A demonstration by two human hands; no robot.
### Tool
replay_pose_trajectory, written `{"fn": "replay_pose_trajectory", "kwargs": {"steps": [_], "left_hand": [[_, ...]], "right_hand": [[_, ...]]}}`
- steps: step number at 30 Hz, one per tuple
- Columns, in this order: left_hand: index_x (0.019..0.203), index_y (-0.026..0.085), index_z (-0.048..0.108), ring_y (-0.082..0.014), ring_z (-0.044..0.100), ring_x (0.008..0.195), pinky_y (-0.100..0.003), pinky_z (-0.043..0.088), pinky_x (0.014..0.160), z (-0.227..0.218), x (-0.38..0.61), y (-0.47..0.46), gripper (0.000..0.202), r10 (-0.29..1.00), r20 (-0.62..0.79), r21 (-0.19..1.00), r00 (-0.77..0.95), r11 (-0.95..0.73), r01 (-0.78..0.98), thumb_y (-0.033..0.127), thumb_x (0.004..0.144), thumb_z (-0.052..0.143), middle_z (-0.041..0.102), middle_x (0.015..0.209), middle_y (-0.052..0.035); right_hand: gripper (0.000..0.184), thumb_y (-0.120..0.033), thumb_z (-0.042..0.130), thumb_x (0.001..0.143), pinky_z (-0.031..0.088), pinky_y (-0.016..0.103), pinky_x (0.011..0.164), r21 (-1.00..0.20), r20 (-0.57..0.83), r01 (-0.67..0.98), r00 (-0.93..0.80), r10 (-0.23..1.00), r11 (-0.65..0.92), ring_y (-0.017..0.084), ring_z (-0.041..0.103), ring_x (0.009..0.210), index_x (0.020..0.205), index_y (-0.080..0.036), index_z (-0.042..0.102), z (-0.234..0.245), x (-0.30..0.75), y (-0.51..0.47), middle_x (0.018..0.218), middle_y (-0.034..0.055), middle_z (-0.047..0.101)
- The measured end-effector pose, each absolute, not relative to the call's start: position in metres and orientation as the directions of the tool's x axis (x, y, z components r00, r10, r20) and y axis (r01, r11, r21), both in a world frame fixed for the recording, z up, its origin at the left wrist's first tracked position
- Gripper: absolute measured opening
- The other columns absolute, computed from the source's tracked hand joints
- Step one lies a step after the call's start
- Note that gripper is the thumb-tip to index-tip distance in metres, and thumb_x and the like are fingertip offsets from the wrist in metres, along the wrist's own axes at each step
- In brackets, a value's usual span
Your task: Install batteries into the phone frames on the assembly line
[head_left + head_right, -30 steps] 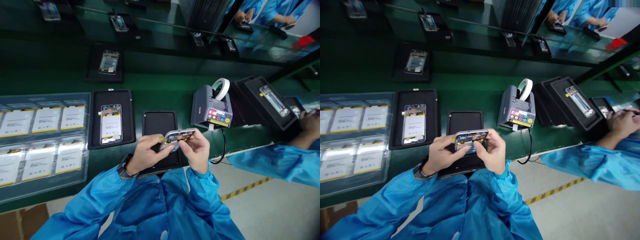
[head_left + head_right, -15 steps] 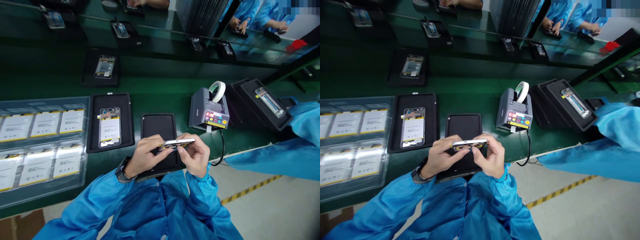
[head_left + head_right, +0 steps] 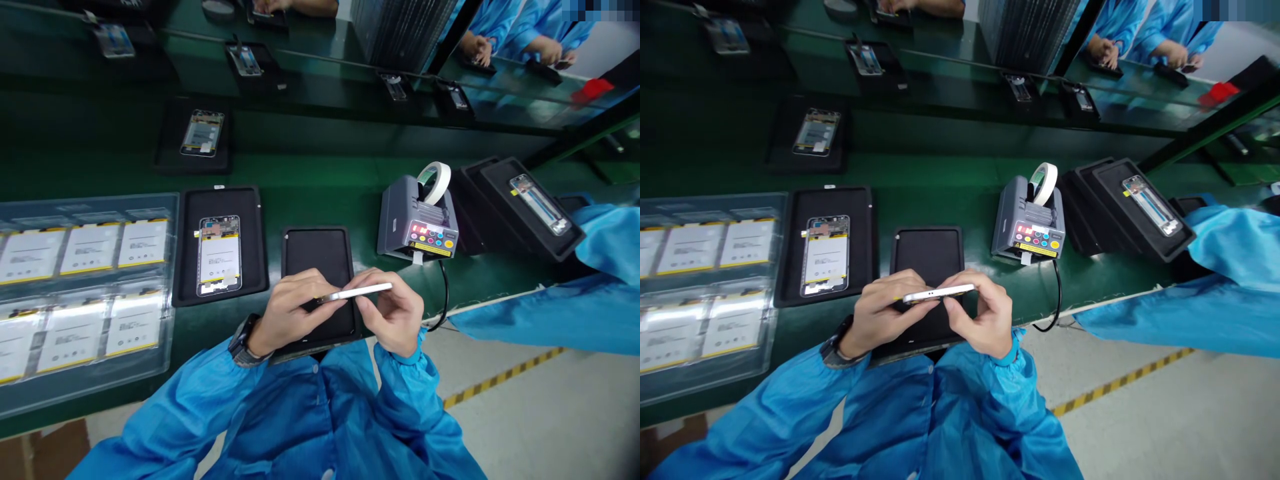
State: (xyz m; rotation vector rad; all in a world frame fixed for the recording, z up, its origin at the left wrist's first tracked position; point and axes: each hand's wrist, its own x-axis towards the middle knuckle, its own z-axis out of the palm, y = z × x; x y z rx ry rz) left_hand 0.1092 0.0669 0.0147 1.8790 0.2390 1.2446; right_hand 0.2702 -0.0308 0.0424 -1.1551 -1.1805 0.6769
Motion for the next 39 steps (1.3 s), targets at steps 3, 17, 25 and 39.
{"fn": "replay_pose_trajectory", "kwargs": {"steps": [3, 17, 25, 39], "left_hand": [[0.099, 0.018, 0.072, -0.0144, 0.069, 0.071, -0.027, 0.056, 0.065, 0.014, 0.109, 0.067, 0.018, 0.568, 0.657, 0.739, 0.496, -0.615, -0.276, 0.007, 0.087, 0.079, 0.077, 0.081, -0.0044], [0.078, 0.018, 0.065, -0.0130, 0.061, 0.059, -0.024, 0.050, 0.058, 0.019, 0.107, 0.063, 0.020, 0.639, 0.594, 0.771, 0.489, -0.625, -0.120, 0.022, 0.087, 0.082, 0.066, 0.067, -0.0004], [0.073, 0.018, 0.071, -0.0160, 0.068, 0.063, -0.025, 0.054, 0.063, 0.017, 0.106, 0.060, 0.029, 0.699, 0.457, 0.828, 0.550, -0.560, 0.024, 0.040, 0.092, 0.076, 0.072, 0.069, -0.0044], [0.112, 0.014, 0.073, -0.0214, 0.077, 0.080, -0.028, 0.062, 0.069, 0.009, 0.116, 0.062, 0.044, 0.709, -0.073, 0.957, 0.701, 0.248, -0.151, 0.042, 0.081, 0.085, 0.081, 0.100, -0.0107]], "right_hand": [[0.008, -0.024, 0.071, 0.095, 0.058, 0.042, 0.076, -0.932, 0.357, 0.175, 0.303, 0.884, 0.317, 0.024, 0.072, 0.082, 0.103, -0.025, 0.068, 0.042, 0.270, -0.030, 0.090, 0.0064, 0.076], [0.015, -0.032, 0.078, 0.091, 0.058, 0.036, 0.075, -0.943, 0.312, 0.235, 0.360, 0.879, 0.238, 0.022, 0.070, 0.082, 0.101, -0.023, 0.071, 0.039, 0.274, -0.034, 0.091, 0.0052, 0.075], [0.010, -0.031, 0.082, 0.091, 0.059, 0.030, 0.072, -0.958, 0.261, 0.229, 0.449, 0.854, 0.172, 0.020, 0.072, 0.074, 0.094, -0.023, 0.076, 0.041, 0.271, -0.032, 0.082, 0.0027, 0.077], [0.046, -0.041, 0.078, 0.094, 0.063, 0.043, 0.095, -0.997, 0.048, -0.038, 0.429, 0.902, 0.070, 0.026, 0.078, 0.102, 0.134, -0.023, 0.065, 0.032, 0.270, -0.029, 0.114, 0.0102, 0.080]]}}
